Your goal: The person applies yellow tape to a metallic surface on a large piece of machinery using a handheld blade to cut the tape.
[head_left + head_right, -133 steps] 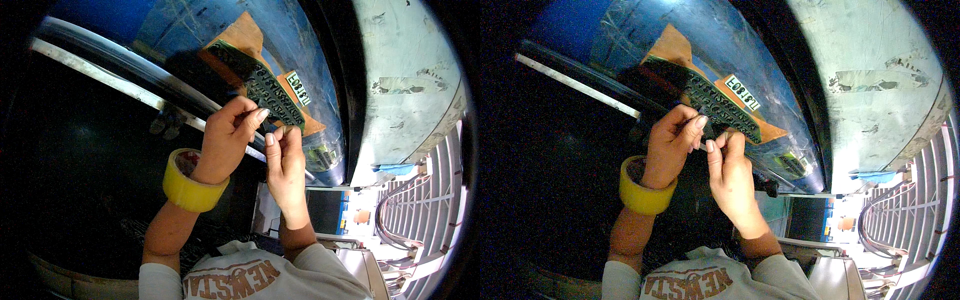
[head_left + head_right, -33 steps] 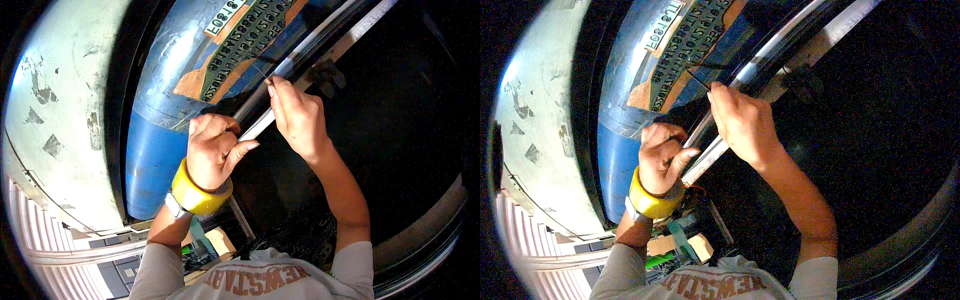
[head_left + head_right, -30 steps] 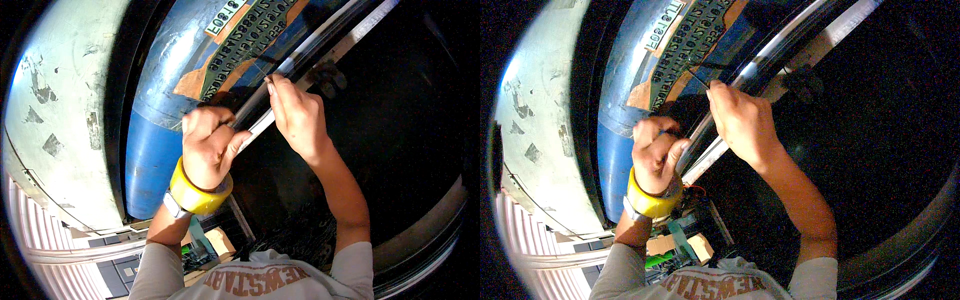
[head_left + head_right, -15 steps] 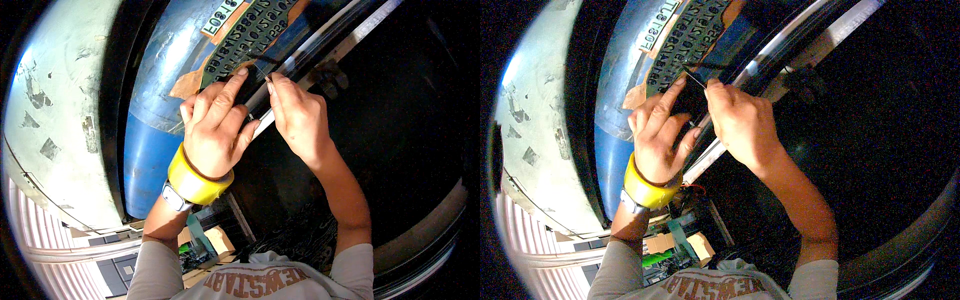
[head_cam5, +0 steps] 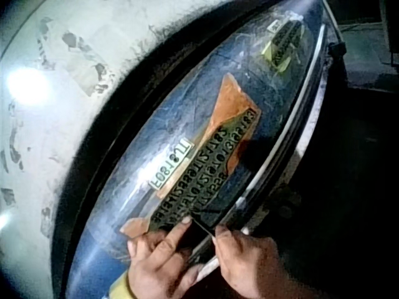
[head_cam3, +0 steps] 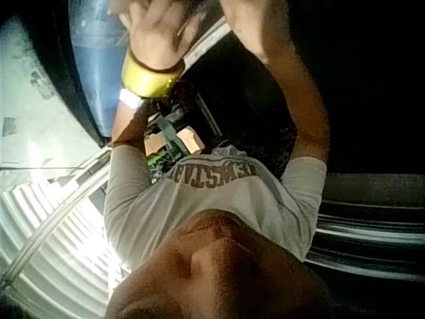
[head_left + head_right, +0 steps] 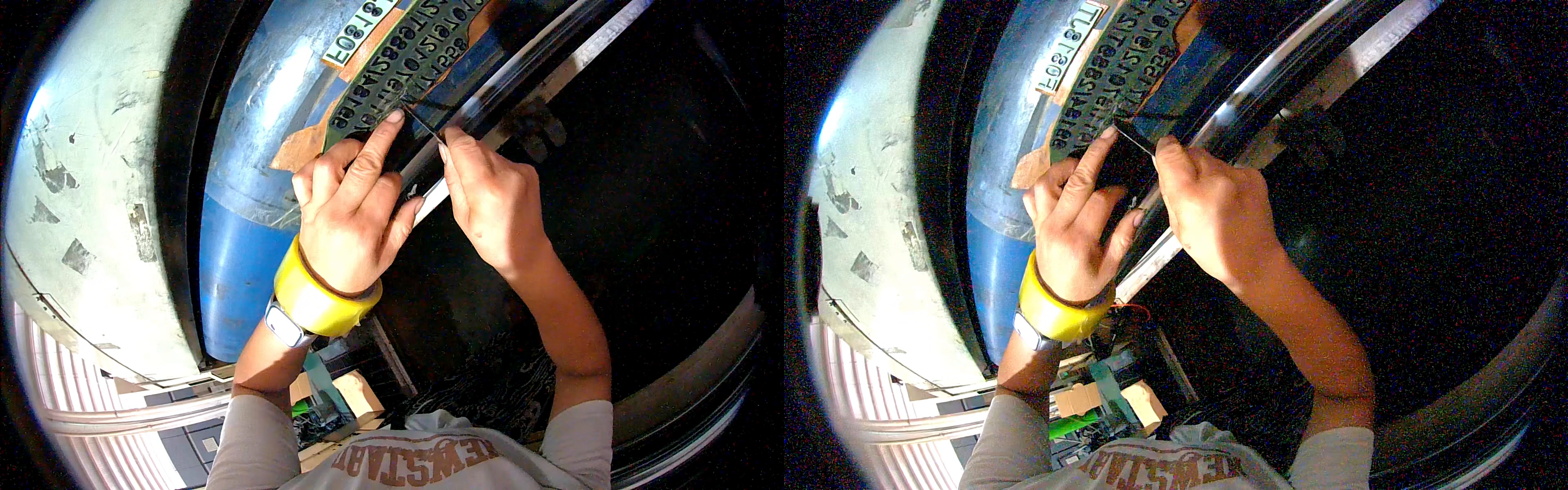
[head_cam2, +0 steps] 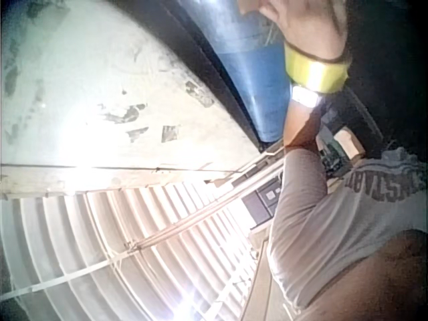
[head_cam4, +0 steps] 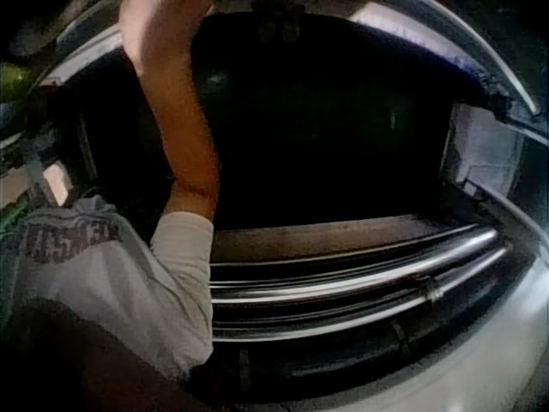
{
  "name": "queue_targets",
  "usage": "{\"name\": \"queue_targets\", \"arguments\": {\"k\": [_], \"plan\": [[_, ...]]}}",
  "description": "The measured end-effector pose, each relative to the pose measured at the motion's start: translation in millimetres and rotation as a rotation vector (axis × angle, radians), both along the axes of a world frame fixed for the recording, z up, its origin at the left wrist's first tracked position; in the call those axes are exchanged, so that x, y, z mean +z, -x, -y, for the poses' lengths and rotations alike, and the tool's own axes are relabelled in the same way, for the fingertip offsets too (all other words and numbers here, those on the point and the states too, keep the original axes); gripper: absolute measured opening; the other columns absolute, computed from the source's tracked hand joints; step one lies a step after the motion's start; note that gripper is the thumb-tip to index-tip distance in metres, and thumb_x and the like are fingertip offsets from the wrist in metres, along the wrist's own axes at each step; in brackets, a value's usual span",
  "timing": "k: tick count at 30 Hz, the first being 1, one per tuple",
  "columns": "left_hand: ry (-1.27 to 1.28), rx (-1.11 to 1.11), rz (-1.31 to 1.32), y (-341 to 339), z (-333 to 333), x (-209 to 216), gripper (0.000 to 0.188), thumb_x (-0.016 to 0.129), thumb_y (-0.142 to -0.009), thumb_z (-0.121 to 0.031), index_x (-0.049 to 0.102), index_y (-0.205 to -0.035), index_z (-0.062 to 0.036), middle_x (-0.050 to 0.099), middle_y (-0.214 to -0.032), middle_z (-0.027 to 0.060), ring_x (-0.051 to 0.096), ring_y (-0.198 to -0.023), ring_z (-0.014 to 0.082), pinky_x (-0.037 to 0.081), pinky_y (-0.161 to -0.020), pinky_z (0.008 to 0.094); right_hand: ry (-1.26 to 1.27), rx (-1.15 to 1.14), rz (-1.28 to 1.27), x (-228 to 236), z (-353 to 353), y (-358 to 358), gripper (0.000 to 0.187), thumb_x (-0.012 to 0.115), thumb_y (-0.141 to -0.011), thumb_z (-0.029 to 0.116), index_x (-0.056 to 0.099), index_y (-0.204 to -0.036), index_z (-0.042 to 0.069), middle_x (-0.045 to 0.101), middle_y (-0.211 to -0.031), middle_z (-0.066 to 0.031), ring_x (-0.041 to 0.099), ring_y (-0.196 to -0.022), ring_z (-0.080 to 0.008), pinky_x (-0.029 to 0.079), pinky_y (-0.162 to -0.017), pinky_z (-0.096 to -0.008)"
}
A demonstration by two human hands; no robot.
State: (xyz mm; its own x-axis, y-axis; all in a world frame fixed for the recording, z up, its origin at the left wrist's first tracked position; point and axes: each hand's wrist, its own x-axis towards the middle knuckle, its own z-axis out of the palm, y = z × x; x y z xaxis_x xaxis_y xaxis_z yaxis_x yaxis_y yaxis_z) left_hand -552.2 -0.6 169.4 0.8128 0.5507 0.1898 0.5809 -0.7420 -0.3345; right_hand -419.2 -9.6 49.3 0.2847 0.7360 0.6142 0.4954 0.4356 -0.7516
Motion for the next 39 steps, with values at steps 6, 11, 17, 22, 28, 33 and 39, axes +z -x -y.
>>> {"name": "queue_targets", "arguments": {"k": [6,11,17,22,28,33,39], "plan": [[-0.006,-0.004,0.002,-1,0,0,0.024,0.074,-0.067,-0.020,0.062,-0.079,-0.0038,0.052,-0.135,0.0105,0.051,-0.103,0.0260,0.035,-0.088,0.0373,-0.015,-0.010,-0.008,-4,0,1,0.020,0.057,-0.083,0.009,0.058,-0.101,0.002,0.063,-0.073,-0.0134,0.065,-0.064,-0.0313,0.052,-0.054,-0.0410],[-0.006,-0.004,0.015,-1,1,0,0.024,0.074,-0.066,-0.020,0.062,-0.078,-0.0039,0.052,-0.135,0.0104,0.051,-0.103,0.0261,0.035,-0.088,0.0376,0.008,-0.026,0.039,-10,0,-1,0.025,0.057,-0.082,0.008,0.058,-0.106,0.003,0.062,-0.073,-0.0115,0.065,-0.064,-0.0301,0.052,-0.053,-0.0400],[-0.001,0.007,0.008,-3,2,1,0.023,0.074,-0.066,-0.020,0.062,-0.077,-0.0039,0.052,-0.134,0.0103,0.051,-0.104,0.0259,0.035,-0.088,0.0378,-0.053,-0.019,0.159,-14,-5,-14,0.028,0.057,-0.081,0.010,0.059,-0.108,0.003,0.061,-0.074,-0.0098,0.064,-0.062,-0.0277,0.051,-0.050,-0.0387],[0.002,0.021,-0.003,-2,3,3,0.020,0.073,-0.068,-0.020,0.064,-0.079,-0.0054,0.053,-0.135,0.0110,0.052,-0.101,0.0295,0.036,-0.089,0.0391,-0.089,-0.018,0.241,-18,-9,-20,0.029,0.056,-0.081,0.011,0.058,-0.108,0.003,0.060,-0.074,-0.0093,0.063,-0.062,-0.0260,0.051,-0.049,-0.0379],[-0.002,0.039,-0.027,-7,4,5,0.024,0.074,-0.066,-0.020,0.062,-0.078,-0.0043,0.053,-0.134,0.0091,0.051,-0.104,0.0255,0.035,-0.088,0.0374,-0.120,-0.030,0.331,-19,-14,-30,0.030,0.057,-0.080,0.013,0.059,-0.109,0.004,0.058,-0.073,-0.0081,0.062,-0.060,-0.0238,0.050,-0.047,-0.0358],[-0.007,0.043,-0.024,-7,5,6,0.024,0.075,-0.066,-0.021,0.062,-0.078,-0.0048,0.053,-0.134,0.0083,0.051,-0.104,0.0253,0.035,-0.088,0.0373,-0.160,-0.038,0.438,-15,-16,-42,0.030,0.057,-0.079,0.016,0.059,-0.107,0.005,0.055,-0.071,-0.0059,0.060,-0.057,-0.0211,0.049,-0.046,-0.0341],[-0.014,0.050,-0.031,-9,6,5,0.024,0.075,-0.066,-0.021,0.062,-0.079,-0.0051,0.053,-0.133,0.0082,0.051,-0.103,0.0251,0.035,-0.087,0.0374,-0.219,-0.012,0.516,-11,-21,-56,0.029,0.057,-0.079,0.019,0.060,-0.105,0.005,0.054,-0.070,-0.0046,0.060,-0.058,-0.0200,0.048,-0.046,-0.0332]]}}
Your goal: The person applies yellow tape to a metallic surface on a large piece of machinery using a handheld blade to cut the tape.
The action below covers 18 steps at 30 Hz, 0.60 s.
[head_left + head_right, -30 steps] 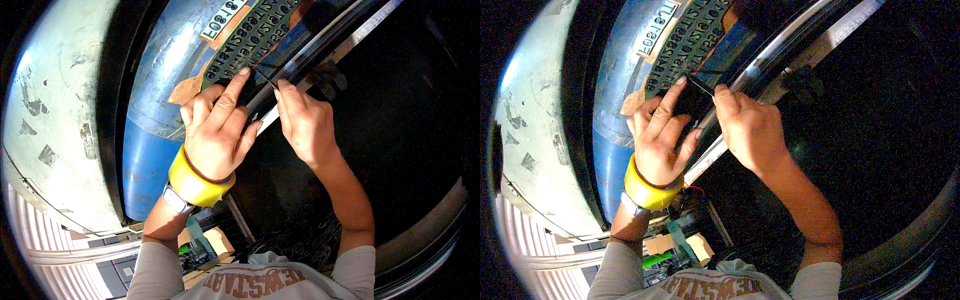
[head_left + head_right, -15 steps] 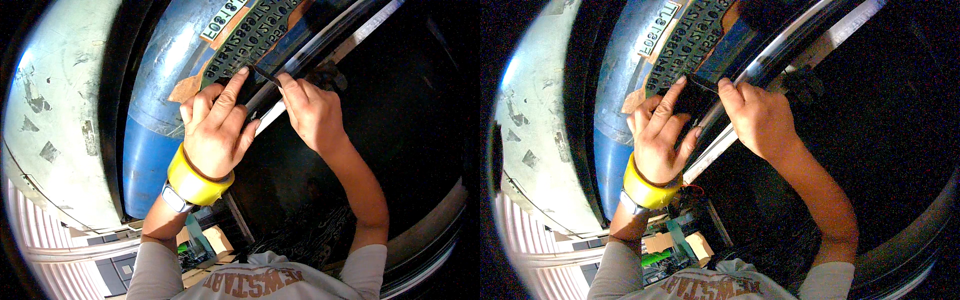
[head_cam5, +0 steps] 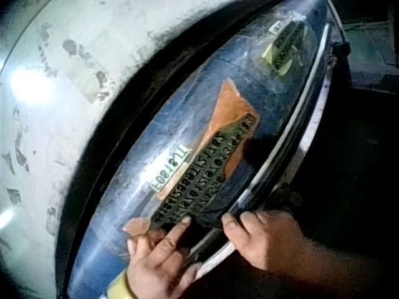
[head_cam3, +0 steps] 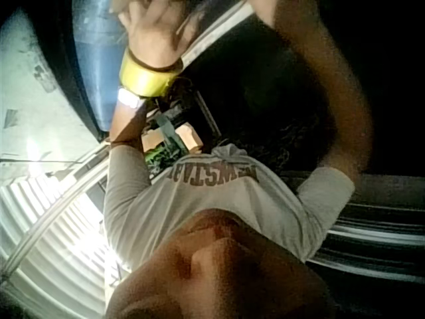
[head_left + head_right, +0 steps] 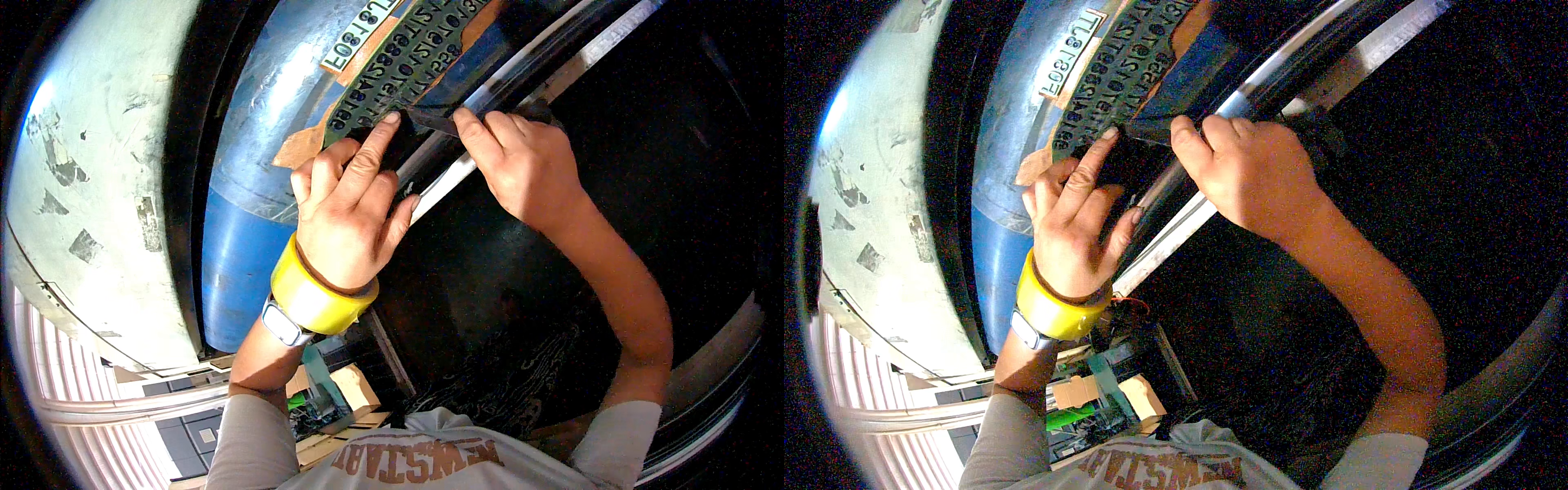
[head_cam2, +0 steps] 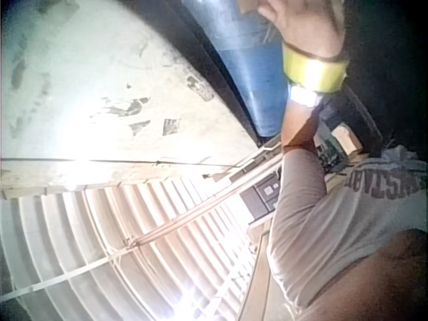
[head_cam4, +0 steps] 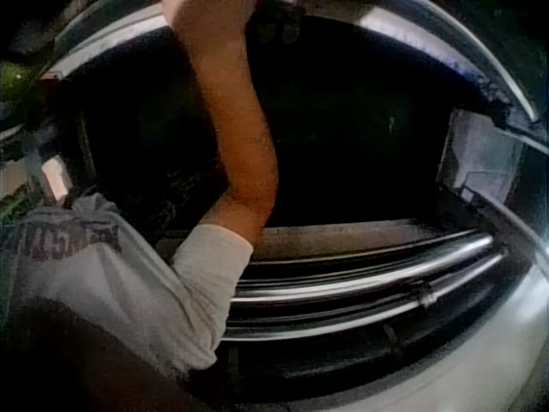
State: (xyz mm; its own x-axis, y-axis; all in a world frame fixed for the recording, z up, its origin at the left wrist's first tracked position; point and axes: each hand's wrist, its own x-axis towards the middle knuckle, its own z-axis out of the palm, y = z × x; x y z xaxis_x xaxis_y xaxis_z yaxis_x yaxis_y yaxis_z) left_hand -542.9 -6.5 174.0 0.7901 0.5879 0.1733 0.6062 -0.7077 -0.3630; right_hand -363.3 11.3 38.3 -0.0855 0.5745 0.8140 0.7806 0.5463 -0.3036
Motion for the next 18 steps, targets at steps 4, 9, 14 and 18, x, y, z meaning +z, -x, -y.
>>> {"name": "queue_targets", "arguments": {"k": [4,9,14,18], "plan": [[0.012,0.015,0.002,-2,0,-1,0.021,0.074,-0.068,-0.019,0.064,-0.080,-0.0051,0.054,-0.133,0.0088,0.052,-0.101,0.0277,0.036,-0.088,0.0392,0.003,0.001,0.054,2,-2,-5,0.029,0.056,-0.079,0.019,0.061,-0.105,0.006,0.054,-0.070,-0.0041,0.060,-0.058,-0.0197,0.049,-0.047,-0.0329],[-0.016,0.022,-0.031,-5,1,3,0.023,0.074,-0.066,-0.020,0.062,-0.079,-0.0056,0.054,-0.133,0.0074,0.051,-0.102,0.0244,0.035,-0.086,0.0372,0.003,0.008,0.057,0,-6,-8,0.029,0.056,-0.079,0.019,0.060,-0.105,0.006,0.054,-0.071,-0.0037,0.061,-0.058,-0.0195,0.050,-0.047,-0.0325],[0.002,0.037,-0.025,-5,1,3,0.021,0.074,-0.068,-0.019,0.063,-0.080,-0.0059,0.055,-0.133,0.0081,0.052,-0.101,0.0274,0.036,-0.087,0.0385,-0.018,0.010,0.093,-1,-9,-13,0.028,0.056,-0.079,0.018,0.060,-0.104,0.006,0.055,-0.071,-0.0039,0.062,-0.060,-0.0194,0.051,-0.048,-0.0316],[-0.001,0.054,-0.025,-6,3,3,0.019,0.073,-0.069,-0.019,0.064,-0.081,-0.0063,0.055,-0.133,0.0085,0.052,-0.101,0.0285,0.037,-0.087,0.0391,0.001,0.018,0.113,6,-8,-16,0.029,0.056,-0.078,0.016,0.061,-0.105,0.005,0.056,-0.072,-0.0048,0.062,-0.061,-0.0201,0.051,-0.051,-0.0315]]}}
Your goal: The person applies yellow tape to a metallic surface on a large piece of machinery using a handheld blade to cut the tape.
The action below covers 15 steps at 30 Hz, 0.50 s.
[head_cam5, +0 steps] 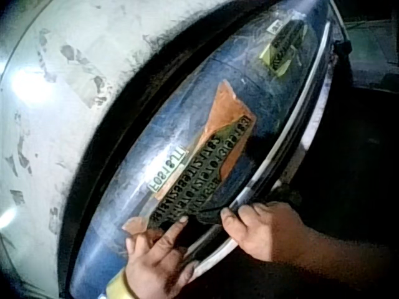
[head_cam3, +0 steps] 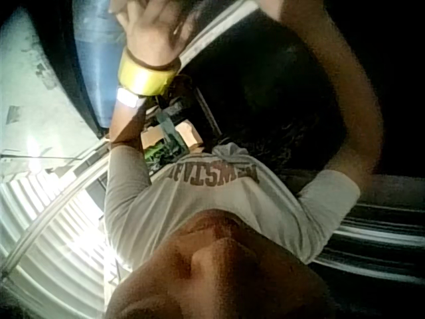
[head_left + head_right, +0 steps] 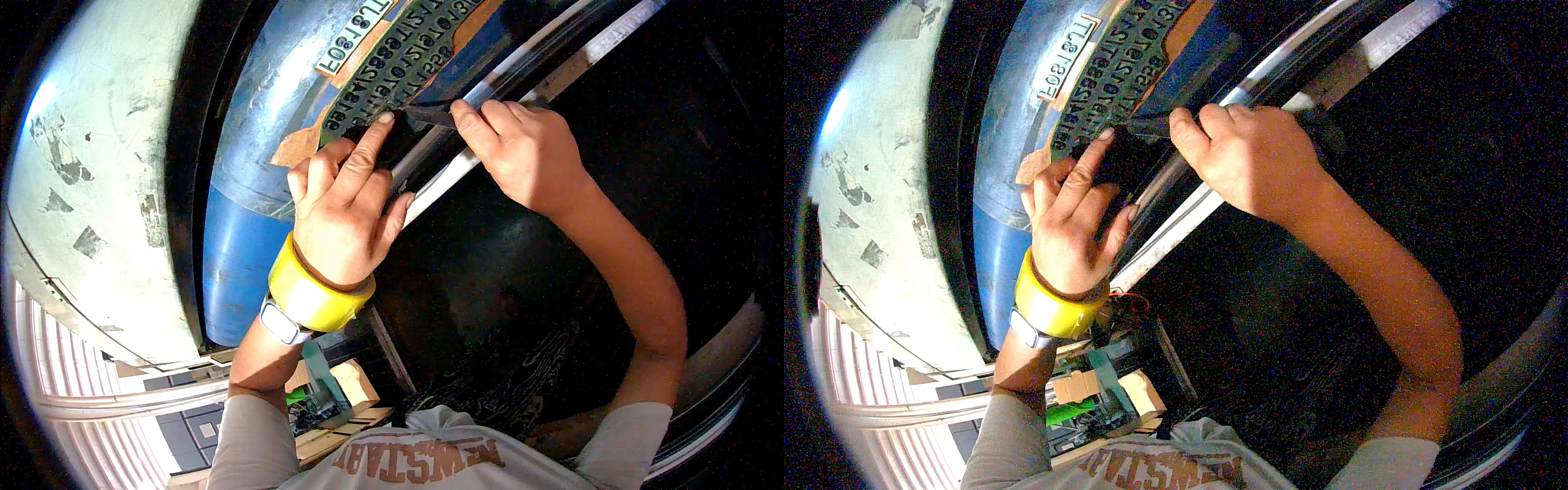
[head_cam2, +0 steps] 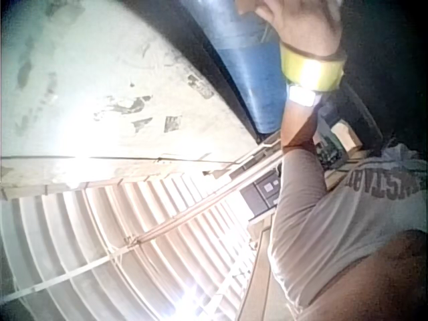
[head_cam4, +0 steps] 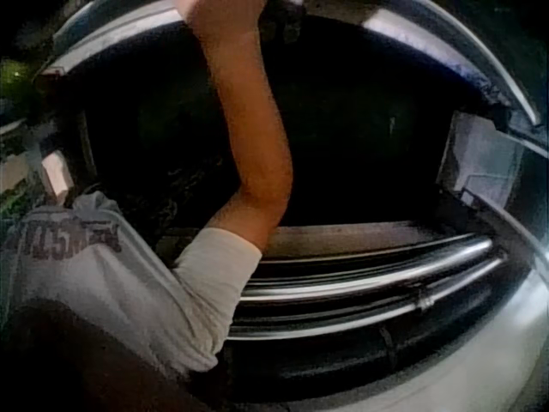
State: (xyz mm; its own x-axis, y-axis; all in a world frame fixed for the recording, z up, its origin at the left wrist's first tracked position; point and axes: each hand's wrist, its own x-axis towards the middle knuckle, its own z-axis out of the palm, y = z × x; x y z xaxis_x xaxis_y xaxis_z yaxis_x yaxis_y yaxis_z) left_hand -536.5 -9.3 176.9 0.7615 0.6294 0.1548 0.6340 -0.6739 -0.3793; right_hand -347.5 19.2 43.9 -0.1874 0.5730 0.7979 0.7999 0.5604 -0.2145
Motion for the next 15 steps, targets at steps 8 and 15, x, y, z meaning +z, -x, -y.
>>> {"name": "queue_targets", "arguments": {"k": [8,15], "plan": [[-0.012,-0.012,-0.012,-2,1,0,0.021,0.074,-0.067,-0.020,0.062,-0.078,-0.0063,0.054,-0.133,0.0079,0.051,-0.102,0.0259,0.035,-0.086,0.0377,0.004,-0.039,0.125,11,2,-16,0.027,0.054,-0.079,0.020,0.060,-0.101,0.005,0.059,-0.073,-0.0050,0.064,-0.063,-0.0200,0.052,-0.050,-0.0318],[0.002,-0.028,0.028,-3,2,3,0.025,0.075,-0.065,-0.018,0.063,-0.084,-0.0057,0.056,-0.130,0.0085,0.053,-0.102,0.0246,0.036,-0.085,0.0373,0.143,0.038,-0.197,1,13,-21,0.021,0.057,-0.082,0.015,0.060,-0.100,0.006,0.060,-0.078,-0.0087,0.064,-0.071,-0.0218,0.051,-0.058,-0.0352]]}}
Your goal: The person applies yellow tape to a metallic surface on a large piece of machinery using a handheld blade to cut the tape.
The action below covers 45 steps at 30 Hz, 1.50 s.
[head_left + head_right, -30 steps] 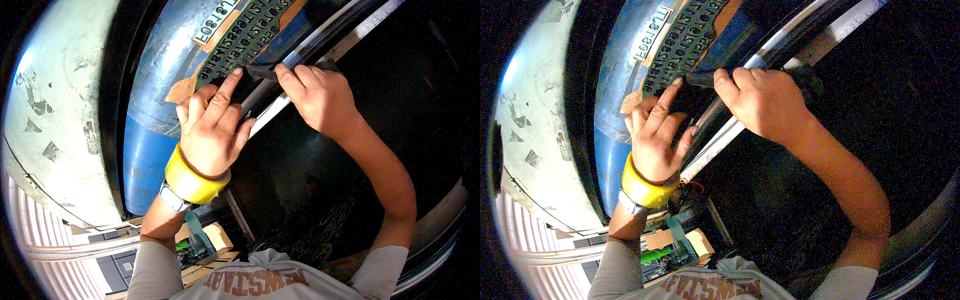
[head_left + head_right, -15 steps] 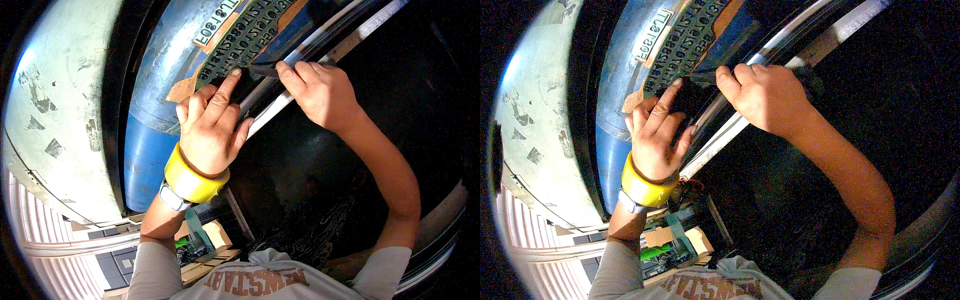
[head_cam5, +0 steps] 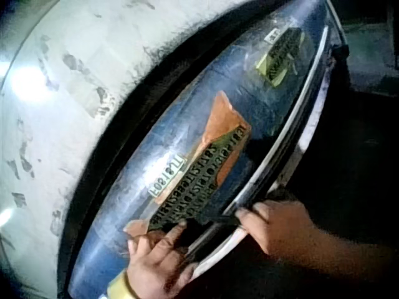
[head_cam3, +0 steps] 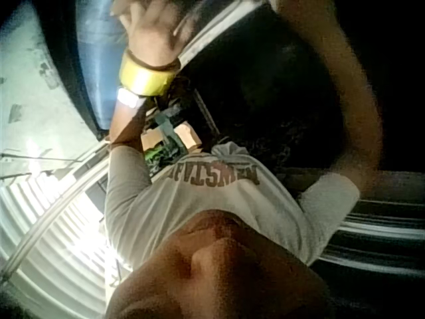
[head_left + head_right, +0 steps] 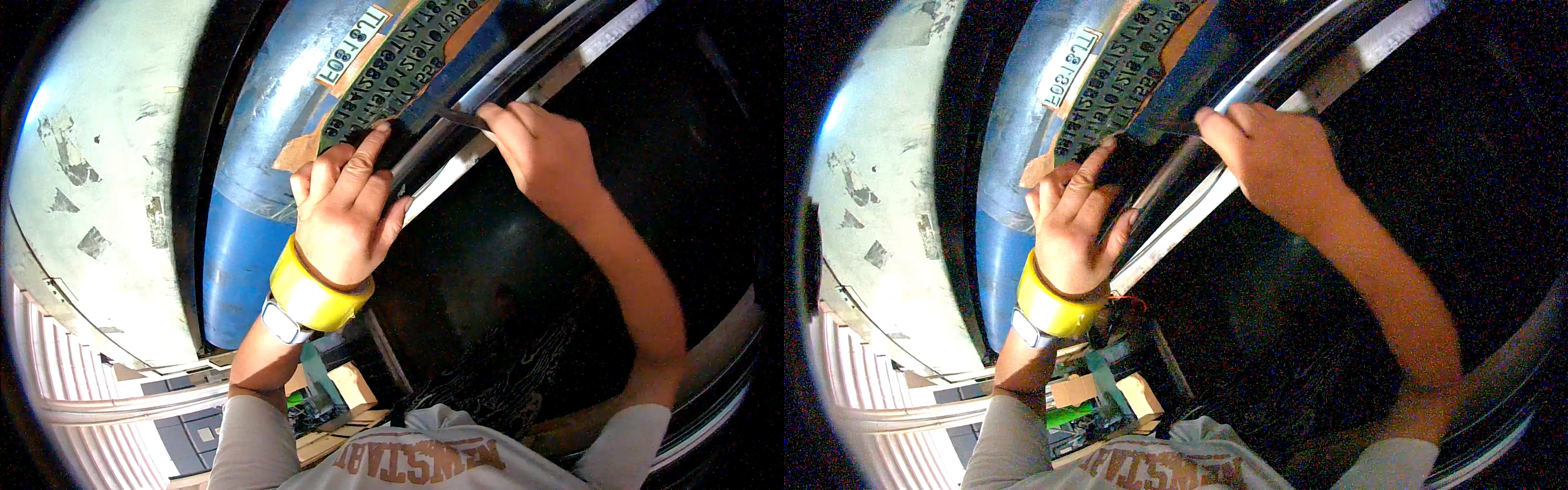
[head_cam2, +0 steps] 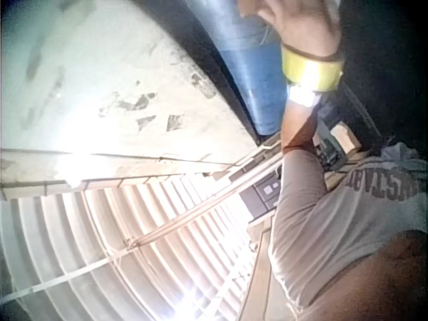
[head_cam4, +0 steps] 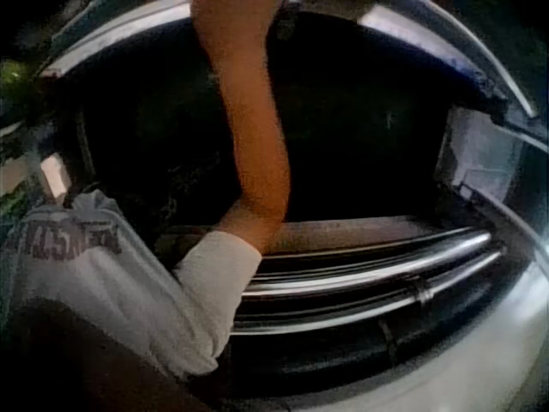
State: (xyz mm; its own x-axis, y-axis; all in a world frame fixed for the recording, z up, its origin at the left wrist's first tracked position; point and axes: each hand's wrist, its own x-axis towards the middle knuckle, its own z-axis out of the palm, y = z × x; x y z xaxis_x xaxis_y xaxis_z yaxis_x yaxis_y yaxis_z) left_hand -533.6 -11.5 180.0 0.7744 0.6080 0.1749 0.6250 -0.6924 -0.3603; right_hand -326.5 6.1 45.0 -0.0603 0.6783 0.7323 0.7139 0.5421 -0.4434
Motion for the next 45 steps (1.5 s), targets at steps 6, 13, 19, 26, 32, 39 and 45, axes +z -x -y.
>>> {"name": "queue_targets", "arguments": {"k": [6,13,19,26,32,39,45], "plan": [[0.044,-0.076,0.028,5,-1,-4,0.028,0.074,-0.068,-0.011,0.065,-0.094,-0.0062,0.060,-0.122,0.0073,0.055,-0.102,0.0266,0.039,-0.087,0.0383,0.219,0.253,-1.081,-3,4,65,0.016,0.058,-0.089,0.006,0.061,-0.105,0.006,0.050,-0.077,-0.0014,0.048,-0.071,-0.0079,0.041,-0.060,-0.0244],[0.165,-0.058,0.031,5,0,-2,0.037,0.073,-0.070,-0.017,0.064,-0.104,-0.0055,0.056,-0.129,0.0084,0.053,-0.106,0.0276,0.039,-0.090,0.0402,0.173,0.119,-1.381,12,-14,111,0.016,0.068,-0.081,-0.001,0.065,-0.095,0.004,0.042,-0.071,0.0048,0.038,-0.065,-0.0052,0.037,-0.056,-0.0214],[0.154,-0.047,-0.011,13,-4,-20,0.044,0.071,-0.073,-0.026,0.062,-0.111,-0.0064,0.049,-0.137,0.0081,0.050,-0.107,0.0263,0.038,-0.089,0.0387,0.210,0.024,-1.300,17,-14,116,0.017,0.071,-0.079,0.009,0.065,-0.094,0.004,0.045,-0.070,0.0024,0.041,-0.064,-0.0096,0.038,-0.057,-0.0255],[0.114,-0.060,0.008,10,-11,-27,0.049,0.076,-0.064,-0.024,0.064,-0.108,-0.0088,0.046,-0.138,0.0084,0.048,-0.112,0.0238,0.036,-0.091,0.0360,0.254,0.051,-1.361,23,-17,109,0.015,0.072,-0.078,0.011,0.065,-0.089,0.002,0.045,-0.066,0.0032,0.041,-0.061,-0.0083,0.037,-0.056,-0.0246],[0.096,-0.040,0.015,11,-12,-33,0.053,0.076,-0.063,-0.026,0.064,-0.112,-0.0102,0.046,-0.139,0.0089,0.047,-0.114,0.0246,0.037,-0.092,0.0368,0.258,-0.045,-1.279,30,-13,109,0.017,0.073,-0.077,0.011,0.063,-0.088,0.002,0.044,-0.067,0.0009,0.041,-0.062,-0.0112,0.038,-0.057,-0.0272],[0.097,-0.047,0.009,13,-12,-33,0.055,0.076,-0.064,-0.025,0.062,-0.115,-0.0102,0.046,-0.139,0.0093,0.047,-0.114,0.0253,0.036,-0.095,0.0367,0.233,-0.108,-1.197,31,-12,111,0.017,0.072,-0.077,0.011,0.062,-0.089,0.005,0.047,-0.072,-0.0011,0.042,-0.065,-0.0140,0.040,-0.061,-0.0286],[0.093,-0.058,-0.007,12,-13,-32,0.053,0.073,-0.070,-0.030,0.061,-0.118,-0.0103,0.041,-0.144,0.0091,0.048,-0.109,0.0272,0.039,-0.086,0.0367,0.256,-0.040,-1.305,25,-19,111,0.016,0.074,-0.076,0.011,0.064,-0.086,0.004,0.046,-0.069,0.0006,0.044,-0.064,-0.0118,0.040,-0.061,-0.0263]]}}
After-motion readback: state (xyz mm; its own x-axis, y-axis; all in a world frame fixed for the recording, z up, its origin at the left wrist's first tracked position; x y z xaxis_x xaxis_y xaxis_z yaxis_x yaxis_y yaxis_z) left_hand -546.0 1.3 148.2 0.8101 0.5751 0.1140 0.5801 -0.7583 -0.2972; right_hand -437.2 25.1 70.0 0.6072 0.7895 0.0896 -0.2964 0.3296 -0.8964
